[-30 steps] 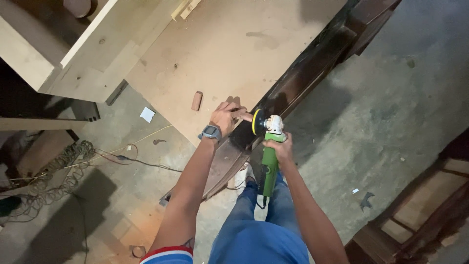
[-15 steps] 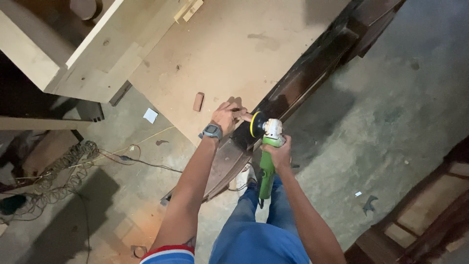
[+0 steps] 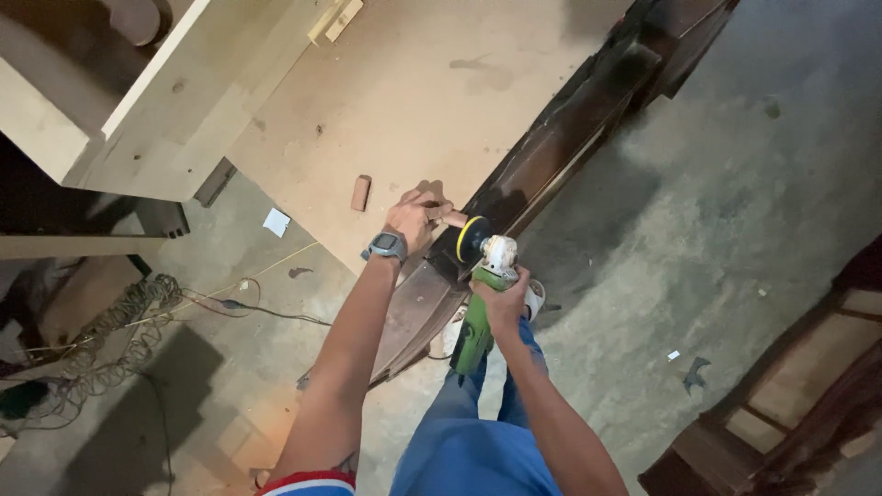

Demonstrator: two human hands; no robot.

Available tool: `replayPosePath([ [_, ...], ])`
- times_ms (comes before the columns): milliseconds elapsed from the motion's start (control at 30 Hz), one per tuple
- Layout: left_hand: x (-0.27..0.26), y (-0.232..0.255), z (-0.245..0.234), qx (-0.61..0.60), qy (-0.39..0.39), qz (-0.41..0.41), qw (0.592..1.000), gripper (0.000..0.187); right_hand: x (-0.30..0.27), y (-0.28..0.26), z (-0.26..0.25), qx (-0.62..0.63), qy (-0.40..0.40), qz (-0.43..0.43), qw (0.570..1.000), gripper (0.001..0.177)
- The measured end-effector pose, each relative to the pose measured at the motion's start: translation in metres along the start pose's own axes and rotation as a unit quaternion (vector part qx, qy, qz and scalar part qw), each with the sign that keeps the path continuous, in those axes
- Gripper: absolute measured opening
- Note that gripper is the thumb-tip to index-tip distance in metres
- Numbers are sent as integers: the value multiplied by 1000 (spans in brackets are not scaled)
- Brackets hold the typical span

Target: The person uses a green electric sander to smooth the edge of a dark wooden furniture piece. They then kneel and use a small sanding block by hand to sand the front panel of the furniture.

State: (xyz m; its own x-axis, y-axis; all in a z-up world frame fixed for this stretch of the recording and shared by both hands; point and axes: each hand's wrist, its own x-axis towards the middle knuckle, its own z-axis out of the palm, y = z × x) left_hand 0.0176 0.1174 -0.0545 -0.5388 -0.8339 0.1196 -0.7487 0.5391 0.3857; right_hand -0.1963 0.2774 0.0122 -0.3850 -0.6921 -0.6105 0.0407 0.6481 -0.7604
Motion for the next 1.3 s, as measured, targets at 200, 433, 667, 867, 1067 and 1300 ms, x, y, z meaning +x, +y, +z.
replayPosePath([
  [200,4,8,-16,-4,-45,-39,998,22,7,17,-1,14,-3,-2,1000,99],
  [433,4,5,-12,6,-74,-54,996,26,15,11,-2,-15,-9,-9,1000,98],
  [667,5,4,-7,12,-95,-74,993,29,24,-8,-10,-84,-12,6,996,105],
  [867,6,19,-29,18,-80,-68,994,22,68,9,-17,-87,-3,-18,996,100],
  [1067,6,20,-32,28,-84,-54,995,23,66,-20,-33,76,-145,6,987,49],
  [1300,7,14,-28,9,-75,-28,997,32,61,-29,-37,138,-163,44,976,52],
])
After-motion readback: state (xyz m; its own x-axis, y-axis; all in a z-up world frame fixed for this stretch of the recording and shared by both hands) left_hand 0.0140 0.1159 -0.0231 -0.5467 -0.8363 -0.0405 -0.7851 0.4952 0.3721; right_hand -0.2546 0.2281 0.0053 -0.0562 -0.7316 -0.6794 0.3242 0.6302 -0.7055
